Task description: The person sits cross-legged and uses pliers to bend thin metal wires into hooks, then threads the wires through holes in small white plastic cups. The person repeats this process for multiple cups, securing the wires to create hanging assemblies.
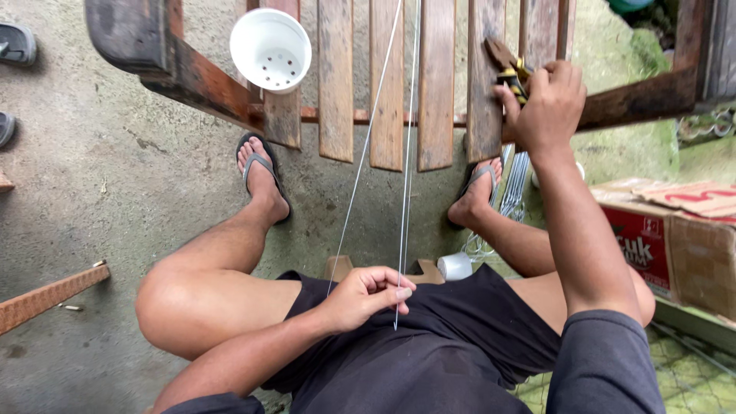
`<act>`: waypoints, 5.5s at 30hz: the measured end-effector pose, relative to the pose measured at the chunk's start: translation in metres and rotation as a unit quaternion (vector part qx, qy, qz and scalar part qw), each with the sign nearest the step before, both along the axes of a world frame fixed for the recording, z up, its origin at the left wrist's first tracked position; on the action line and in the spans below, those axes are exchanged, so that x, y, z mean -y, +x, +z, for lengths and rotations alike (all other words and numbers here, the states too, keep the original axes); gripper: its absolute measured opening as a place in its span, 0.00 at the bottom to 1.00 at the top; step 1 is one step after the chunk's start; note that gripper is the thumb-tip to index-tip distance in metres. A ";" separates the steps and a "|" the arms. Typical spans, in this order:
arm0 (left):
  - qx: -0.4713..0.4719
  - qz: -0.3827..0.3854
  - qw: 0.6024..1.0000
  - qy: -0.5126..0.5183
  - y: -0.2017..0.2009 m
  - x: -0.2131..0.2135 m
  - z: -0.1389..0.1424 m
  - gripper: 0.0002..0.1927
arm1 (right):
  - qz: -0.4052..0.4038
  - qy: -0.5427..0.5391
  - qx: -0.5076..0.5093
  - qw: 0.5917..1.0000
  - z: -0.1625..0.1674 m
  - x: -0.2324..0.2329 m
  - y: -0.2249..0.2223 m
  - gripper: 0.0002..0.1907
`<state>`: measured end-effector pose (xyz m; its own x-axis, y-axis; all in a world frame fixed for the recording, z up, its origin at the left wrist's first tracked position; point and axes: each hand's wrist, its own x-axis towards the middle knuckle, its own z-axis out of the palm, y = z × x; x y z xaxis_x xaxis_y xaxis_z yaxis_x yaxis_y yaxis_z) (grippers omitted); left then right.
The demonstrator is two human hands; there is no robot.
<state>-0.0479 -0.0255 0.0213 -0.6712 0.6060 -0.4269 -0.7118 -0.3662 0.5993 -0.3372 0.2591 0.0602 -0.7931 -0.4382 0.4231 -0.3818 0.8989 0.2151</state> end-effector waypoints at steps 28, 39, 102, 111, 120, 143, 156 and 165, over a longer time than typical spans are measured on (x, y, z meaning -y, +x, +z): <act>-0.060 0.026 0.987 -0.149 -0.041 0.088 -0.033 0.11 | -0.163 -0.638 0.453 0.601 0.017 0.271 -0.162 0.01; -0.115 -0.041 0.945 -0.303 -0.006 0.120 -0.056 0.11 | -0.071 -0.681 0.444 0.578 0.023 0.204 -0.123 0.09; -0.656 0.205 0.715 -0.128 -0.104 0.005 0.345 0.16 | 0.268 -0.568 0.151 0.763 0.218 0.090 0.223 0.04; -0.742 0.196 0.620 -0.161 -0.097 0.020 0.344 0.11 | 0.274 -0.561 0.153 0.766 0.219 0.091 0.226 0.02; -0.738 0.235 0.591 -0.226 -0.094 0.009 0.341 0.10 | 0.308 -0.545 0.131 0.769 0.230 0.100 0.211 0.02; -0.758 0.258 0.559 -0.215 -0.083 0.001 0.357 0.08 | 0.335 -0.579 0.206 0.714 0.241 0.093 0.216 0.06; -0.737 0.225 0.606 -0.198 -0.077 -0.011 0.348 0.07 | 0.360 -0.596 0.216 0.684 0.217 0.065 0.237 0.08; -0.739 0.237 0.601 -0.191 -0.082 -0.008 0.346 0.07 | 0.323 -0.504 0.019 0.801 0.229 0.083 0.240 0.11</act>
